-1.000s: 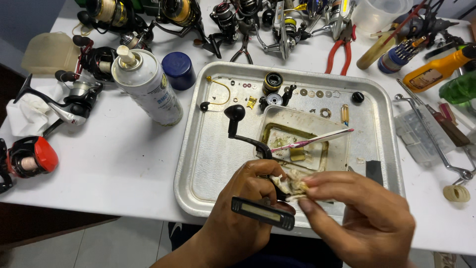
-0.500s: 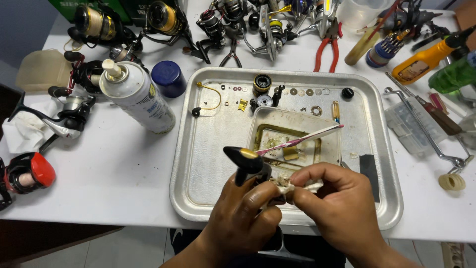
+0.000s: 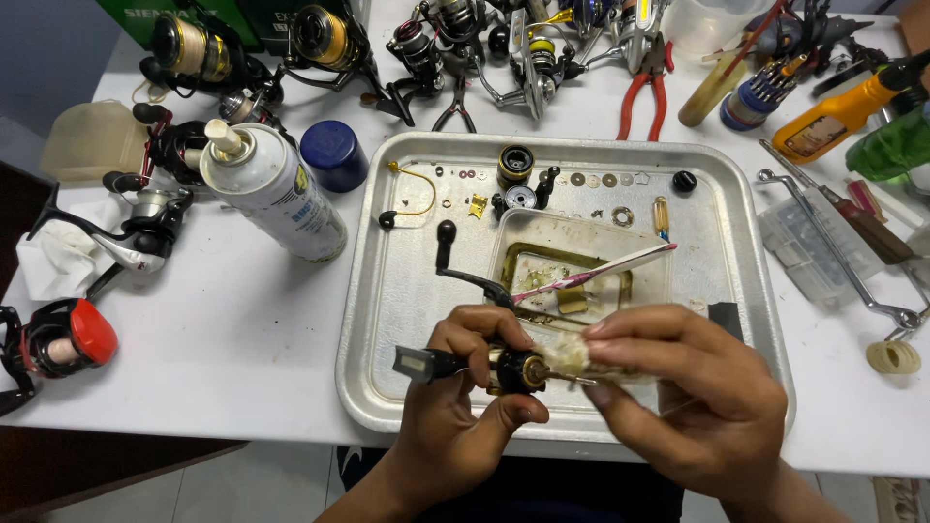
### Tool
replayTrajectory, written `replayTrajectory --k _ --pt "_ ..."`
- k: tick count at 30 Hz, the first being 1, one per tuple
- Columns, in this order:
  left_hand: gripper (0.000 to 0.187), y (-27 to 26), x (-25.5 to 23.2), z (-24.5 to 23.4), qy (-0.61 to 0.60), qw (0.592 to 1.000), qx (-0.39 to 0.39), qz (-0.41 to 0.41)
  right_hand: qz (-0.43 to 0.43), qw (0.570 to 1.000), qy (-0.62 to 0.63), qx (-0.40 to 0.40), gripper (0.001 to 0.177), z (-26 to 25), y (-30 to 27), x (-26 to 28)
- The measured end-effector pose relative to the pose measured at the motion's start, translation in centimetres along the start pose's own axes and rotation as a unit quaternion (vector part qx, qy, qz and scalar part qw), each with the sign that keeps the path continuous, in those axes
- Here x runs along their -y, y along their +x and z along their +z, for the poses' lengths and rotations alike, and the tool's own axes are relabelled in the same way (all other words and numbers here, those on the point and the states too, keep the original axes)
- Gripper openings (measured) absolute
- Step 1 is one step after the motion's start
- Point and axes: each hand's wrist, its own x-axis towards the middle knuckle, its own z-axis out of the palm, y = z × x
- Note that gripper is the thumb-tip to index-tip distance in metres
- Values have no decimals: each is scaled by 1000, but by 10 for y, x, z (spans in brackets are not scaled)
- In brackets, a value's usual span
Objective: The person disassembles a fishing reel, cleans internal components with a toothbrush and spray lubricant, wipes parts with a tissue, and reassembles the reel. The person uses a screwdriver to adjust screws and a toothbrush to scrub the reel's interior.
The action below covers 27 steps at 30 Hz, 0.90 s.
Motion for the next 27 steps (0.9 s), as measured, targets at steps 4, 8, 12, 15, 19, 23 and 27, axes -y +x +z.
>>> replayTrajectory --k 4,8,12,15,19,23,27 --pt "32 8 -15 -12 78 988 126 -39 -189 966 -70 162 22 -4 26 6" --pt "31 9 -23 -18 106 972 186 -101 -222 936 -95 254 11 -12 37 11" --pt "31 10 -26 -13 159 965 177 -106 -216 933 -141 251 7 -10 33 14" --pt "34 8 -18 -9 161 975 146 -40 -219 942 -139 212 10 -8 24 9" --pt "12 10 -20 -1 234 963 98 89 -112 971 -139 160 17 1 5 0" --pt "23 7 -12 5 302 937 69 160 64 992 -83 68 13 15 -8 -1" --pt "20 2 -5 4 302 936 36 176 155 986 -69 -2 12 16 -17 8"
